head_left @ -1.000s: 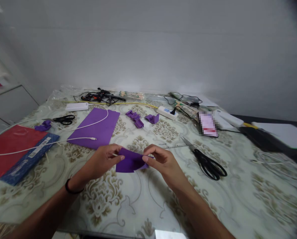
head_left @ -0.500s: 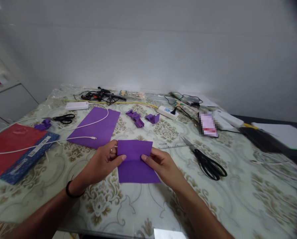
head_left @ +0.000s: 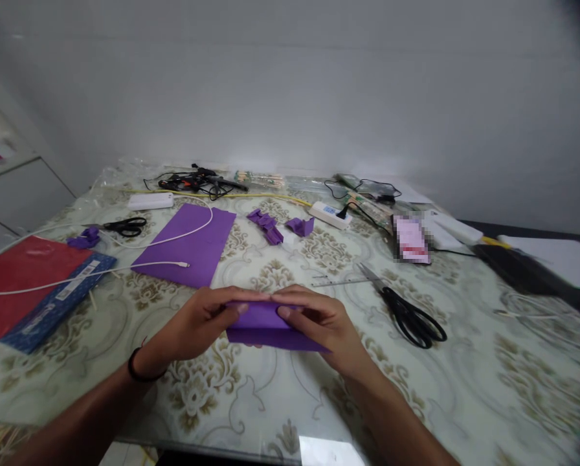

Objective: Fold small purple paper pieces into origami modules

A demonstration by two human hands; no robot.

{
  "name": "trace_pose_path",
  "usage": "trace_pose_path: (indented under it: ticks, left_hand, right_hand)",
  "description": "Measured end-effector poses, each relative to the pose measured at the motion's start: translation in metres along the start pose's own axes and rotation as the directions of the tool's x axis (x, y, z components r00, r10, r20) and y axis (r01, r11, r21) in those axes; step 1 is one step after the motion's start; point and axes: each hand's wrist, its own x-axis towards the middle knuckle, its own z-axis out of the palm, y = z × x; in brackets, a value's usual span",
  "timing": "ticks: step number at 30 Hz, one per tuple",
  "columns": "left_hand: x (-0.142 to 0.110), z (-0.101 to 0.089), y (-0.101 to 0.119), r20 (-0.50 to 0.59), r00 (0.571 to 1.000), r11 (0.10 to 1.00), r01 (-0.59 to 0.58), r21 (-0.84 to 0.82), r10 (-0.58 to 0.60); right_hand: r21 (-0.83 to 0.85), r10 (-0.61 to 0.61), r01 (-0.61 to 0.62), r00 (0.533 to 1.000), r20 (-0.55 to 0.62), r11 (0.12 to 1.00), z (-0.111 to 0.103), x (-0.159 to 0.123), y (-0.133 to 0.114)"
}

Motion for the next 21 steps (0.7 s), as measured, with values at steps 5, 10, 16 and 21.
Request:
trace_pose_path:
  ticks: [5, 10, 16, 21]
  left_hand:
    - [-0.0003, -0.0054, 0.0043, 0.083, 0.996, 0.993, -0.01, -0.118, 0.02]
    - [-0.0025, -0.007, -0.0026, 0.069, 0.998, 0.967, 0.009, -0.254, 0.009]
    - [0.0025, -0.0053, 0.0024, 0.013, 0.99, 0.985, 0.142, -0.1, -0.141]
    - [0.0047, 0.0011, 0.0007, 0.049, 0.977, 0.977, 0.21, -0.048, -0.207]
  right_hand:
    - [0.03, -0.067, 0.066, 0.998, 0.015, 0.997, -0.0031, 0.0004, 0.0]
    - [-0.052, -0.124, 0.128, 0.989, 0.079, 0.99, -0.0077, 0.0008, -0.0042]
    - [-0.132, -0.105, 0.119, 0.988, 0.11, 0.984, -0.0085, 0.0005, -0.0039]
    - [-0.175, 0.025, -0.022, 1.0, 0.012, 0.984, -0.0003, 0.0025, 0.0007]
